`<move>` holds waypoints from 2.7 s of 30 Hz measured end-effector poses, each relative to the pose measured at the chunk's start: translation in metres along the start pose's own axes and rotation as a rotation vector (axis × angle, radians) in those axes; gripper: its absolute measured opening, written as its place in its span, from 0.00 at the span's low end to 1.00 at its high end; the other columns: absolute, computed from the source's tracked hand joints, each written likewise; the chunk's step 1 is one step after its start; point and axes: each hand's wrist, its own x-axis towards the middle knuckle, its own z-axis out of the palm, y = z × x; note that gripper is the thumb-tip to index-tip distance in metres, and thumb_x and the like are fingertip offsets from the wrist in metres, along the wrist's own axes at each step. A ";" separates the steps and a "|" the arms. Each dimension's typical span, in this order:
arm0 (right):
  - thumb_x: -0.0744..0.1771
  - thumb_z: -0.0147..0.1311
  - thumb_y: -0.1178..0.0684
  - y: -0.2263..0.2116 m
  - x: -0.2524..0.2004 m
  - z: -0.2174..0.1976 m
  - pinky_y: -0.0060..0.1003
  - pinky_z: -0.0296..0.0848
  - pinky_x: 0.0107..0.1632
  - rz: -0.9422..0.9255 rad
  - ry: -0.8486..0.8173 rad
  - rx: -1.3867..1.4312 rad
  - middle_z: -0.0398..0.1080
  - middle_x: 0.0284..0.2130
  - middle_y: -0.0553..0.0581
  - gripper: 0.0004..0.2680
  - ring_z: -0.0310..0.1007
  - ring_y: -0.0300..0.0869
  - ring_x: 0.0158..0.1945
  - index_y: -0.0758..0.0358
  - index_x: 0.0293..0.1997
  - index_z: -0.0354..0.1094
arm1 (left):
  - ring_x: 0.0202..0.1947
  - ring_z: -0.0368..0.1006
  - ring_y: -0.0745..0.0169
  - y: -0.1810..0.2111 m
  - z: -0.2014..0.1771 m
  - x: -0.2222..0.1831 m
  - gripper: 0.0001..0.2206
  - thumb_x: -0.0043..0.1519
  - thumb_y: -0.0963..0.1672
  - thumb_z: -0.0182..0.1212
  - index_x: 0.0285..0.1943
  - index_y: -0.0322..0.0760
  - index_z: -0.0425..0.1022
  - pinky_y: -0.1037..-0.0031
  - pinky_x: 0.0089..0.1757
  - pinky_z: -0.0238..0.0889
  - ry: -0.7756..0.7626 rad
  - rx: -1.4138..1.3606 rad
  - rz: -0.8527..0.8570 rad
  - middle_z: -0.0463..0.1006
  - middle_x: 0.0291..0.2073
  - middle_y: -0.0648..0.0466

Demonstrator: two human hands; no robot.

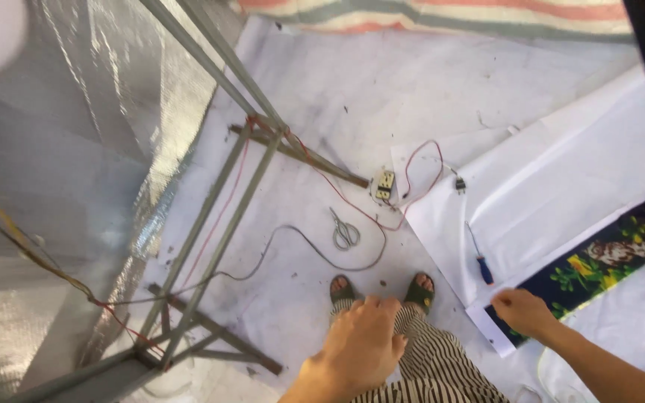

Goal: The person is securing a pink light fixture to its wiring using electrical tape and then cutting the tape with scissors.

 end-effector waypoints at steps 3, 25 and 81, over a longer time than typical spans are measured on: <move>0.65 0.55 0.47 -0.005 -0.018 -0.008 0.31 0.75 0.38 0.155 -0.035 0.094 0.84 0.29 0.50 0.11 0.79 0.40 0.31 0.58 0.42 0.83 | 0.45 0.71 0.36 -0.016 -0.017 -0.012 0.14 0.60 0.44 0.60 0.52 0.31 0.69 0.51 0.45 0.66 0.100 0.011 0.056 0.74 0.43 0.39; 0.69 0.52 0.45 -0.145 -0.121 0.025 0.26 0.73 0.44 0.285 -0.214 0.275 0.82 0.36 0.49 0.11 0.78 0.34 0.38 0.53 0.51 0.79 | 0.56 0.73 0.48 -0.073 -0.079 -0.067 0.21 0.62 0.47 0.56 0.64 0.40 0.68 0.59 0.55 0.66 -0.020 -0.074 -0.031 0.75 0.56 0.47; 0.67 0.49 0.47 -0.057 0.368 0.382 0.49 0.76 0.56 -0.379 -0.064 0.047 0.79 0.43 0.60 0.13 0.78 0.55 0.52 0.55 0.54 0.74 | 0.71 0.49 0.21 -0.532 0.431 0.515 0.45 0.55 0.59 0.67 0.71 0.29 0.49 0.40 0.66 0.40 0.518 -0.299 -0.745 0.53 0.68 0.25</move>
